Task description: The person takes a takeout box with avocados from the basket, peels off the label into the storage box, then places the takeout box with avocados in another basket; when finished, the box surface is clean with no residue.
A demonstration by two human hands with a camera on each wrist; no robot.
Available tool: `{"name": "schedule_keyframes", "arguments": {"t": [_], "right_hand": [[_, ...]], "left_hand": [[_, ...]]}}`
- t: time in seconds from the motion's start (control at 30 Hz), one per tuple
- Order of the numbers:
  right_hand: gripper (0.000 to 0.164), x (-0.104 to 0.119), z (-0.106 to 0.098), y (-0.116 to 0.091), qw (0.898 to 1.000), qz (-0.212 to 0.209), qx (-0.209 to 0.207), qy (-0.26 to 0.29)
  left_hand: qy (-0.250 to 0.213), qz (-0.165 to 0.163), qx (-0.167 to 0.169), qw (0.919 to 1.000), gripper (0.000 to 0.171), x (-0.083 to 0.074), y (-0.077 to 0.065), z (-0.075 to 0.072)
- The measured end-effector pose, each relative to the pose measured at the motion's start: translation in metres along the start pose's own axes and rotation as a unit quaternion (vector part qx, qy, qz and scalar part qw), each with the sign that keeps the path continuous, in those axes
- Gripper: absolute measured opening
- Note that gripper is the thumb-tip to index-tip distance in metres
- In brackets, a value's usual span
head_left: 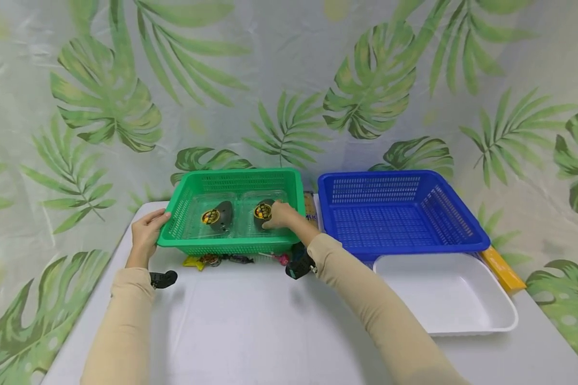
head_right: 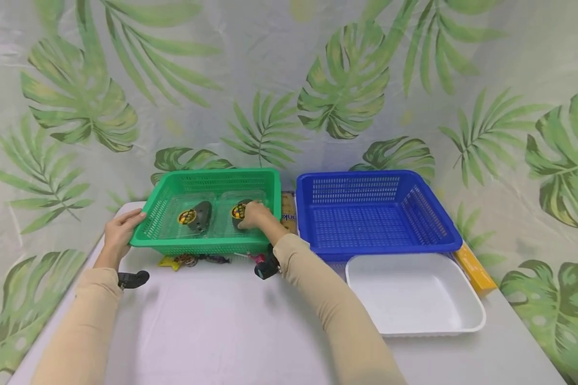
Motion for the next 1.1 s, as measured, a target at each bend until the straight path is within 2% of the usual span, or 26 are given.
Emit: {"name": "schedule_keyframes", "arguments": {"t": [0.1, 0.2, 0.3, 0.37, 0.47, 0.5, 0.53, 0.63, 0.8, 0.87, 1.0, 1.1], "right_hand": [[0.117, -0.019, 0.027, 0.036, 0.999, 0.027, 0.023, 0.025], [0.123, -0.017, 0.023, 0.022, 0.994, 0.067, 0.016, 0.080], [0.115, -0.011, 0.010, 0.003, 0.984, 0.063, -0.029, 0.165], [0.099, -0.005, 0.000, -0.014, 0.964, 0.068, -0.042, 0.254], [0.081, 0.002, -0.014, -0.038, 0.915, 0.082, -0.043, 0.392], [0.076, 0.008, -0.022, -0.052, 0.900, 0.102, -0.035, 0.422], [0.075, 0.010, -0.027, -0.059, 0.884, 0.103, -0.033, 0.454], [0.074, 0.019, -0.045, -0.083, 0.861, 0.084, -0.028, 0.500], [0.075, 0.017, -0.058, -0.102, 0.829, 0.041, -0.043, 0.557], [0.075, 0.013, -0.057, -0.107, 0.825, 0.021, -0.046, 0.563], [0.072, 0.015, -0.056, -0.135, 0.817, -0.023, -0.034, 0.576], [0.072, 0.014, -0.051, -0.157, 0.814, -0.042, -0.024, 0.579]], "left_hand": [[-0.007, -0.007, -0.002, 1.0000, 0.052, 0.003, 0.000, -0.001], [-0.013, -0.012, 0.001, 0.9998, 0.054, 0.005, -0.001, -0.002], [-0.016, -0.012, -0.002, 0.9998, 0.053, 0.006, -0.001, -0.003], [-0.015, -0.007, -0.007, 0.9998, 0.052, 0.006, -0.001, -0.004], [-0.009, 0.006, -0.008, 0.9999, 0.050, 0.003, -0.002, -0.004], [-0.006, 0.010, -0.010, 0.9999, 0.050, 0.002, -0.002, -0.004], [-0.003, 0.014, -0.011, 0.9998, 0.050, 0.001, -0.002, -0.004], [0.014, 0.025, -0.017, 0.9995, 0.051, -0.001, -0.003, -0.003], [0.022, 0.018, -0.024, 0.9993, 0.051, -0.003, -0.003, -0.001], [0.024, 0.021, -0.026, 0.9992, 0.051, -0.003, -0.003, -0.001], [0.025, 0.024, -0.029, 0.9990, 0.049, -0.005, -0.005, 0.000], [0.025, 0.021, -0.032, 0.9990, 0.049, -0.005, -0.005, 0.000]]}}
Point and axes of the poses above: each hand's wrist, its own y-axis towards the middle knuckle, its own z-axis out of the palm, x = y × z, the point moved 7 cm from there along y, towards the middle knuckle, and after that the axes turned 3 degrees about -z, right-handed, at the moved point
